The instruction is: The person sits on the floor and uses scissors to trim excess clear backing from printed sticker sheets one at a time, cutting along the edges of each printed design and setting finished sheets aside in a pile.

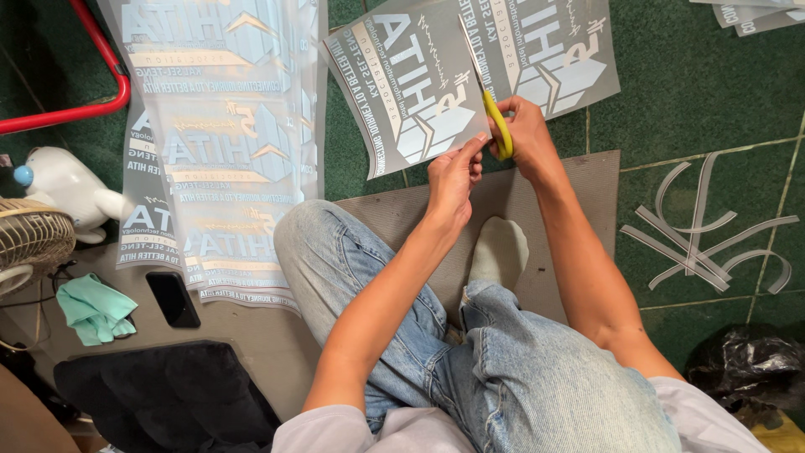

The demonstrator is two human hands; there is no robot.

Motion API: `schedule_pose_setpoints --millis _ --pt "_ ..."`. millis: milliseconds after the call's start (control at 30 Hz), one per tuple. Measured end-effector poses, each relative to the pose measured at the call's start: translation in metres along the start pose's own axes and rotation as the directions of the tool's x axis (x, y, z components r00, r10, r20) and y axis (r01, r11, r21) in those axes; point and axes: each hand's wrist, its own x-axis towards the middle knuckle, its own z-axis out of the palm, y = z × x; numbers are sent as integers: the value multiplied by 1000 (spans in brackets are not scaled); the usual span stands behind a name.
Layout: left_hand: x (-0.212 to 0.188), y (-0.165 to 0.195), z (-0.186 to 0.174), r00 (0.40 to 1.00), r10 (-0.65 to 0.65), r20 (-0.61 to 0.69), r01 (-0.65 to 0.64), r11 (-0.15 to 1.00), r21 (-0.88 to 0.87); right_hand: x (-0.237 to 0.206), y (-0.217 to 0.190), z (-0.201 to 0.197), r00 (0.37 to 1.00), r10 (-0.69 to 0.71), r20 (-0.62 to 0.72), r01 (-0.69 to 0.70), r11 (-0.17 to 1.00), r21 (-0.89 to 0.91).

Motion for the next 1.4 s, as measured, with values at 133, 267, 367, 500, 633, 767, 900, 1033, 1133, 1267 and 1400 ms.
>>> schedule_pose_setpoints --millis 133,267,367,500,633,767,900,1033,1133,1267,1400 --pt "-6 4 2 1000 -1 10 0 1000 10 4 -4 0 1000 -2 10 2 999 32" --pt "-13 6 5 1000 -7 20 7 1000 13 13 -10 3 999 -28 -17 28 999 -30" --pt "-19 8 5 1000 -18 13 18 1000 19 18 -15 6 997 -79 -24 77 994 -77" --pt "-24 9 6 1000 -13 23 13 1000 10 21 -24 7 996 -92 -20 88 988 -126" --pt "-29 11 6 999 -17 34 16 999 34 25 -31 9 995 -104 -9 102 989 -103" --pt "-33 9 7 999 -13 43 11 999 34 34 -35 13 992 -125 -15 123 988 -94" --pt "-33 -1 4 998 -12 54 8 997 74 46 -46 18 988 -151 -17 150 986 -79" --pt "-23 -14 -9 999 43 -32 -42 999 35 48 -59 19 975 -223 3 221 964 -148" --pt "-11 -22 -24 998 60 -26 -58 996 61 30 -47 -2 926 -373 -56 357 915 -189" --pt "-4 -35 -49 999 -32 -14 33 997 66 -34 6 -61 775 -482 -409 312 854 -416" --pt "-11 -47 -69 995 -92 27 91 995 39 -122 84 -126 639 -582 -503 109 716 -690"
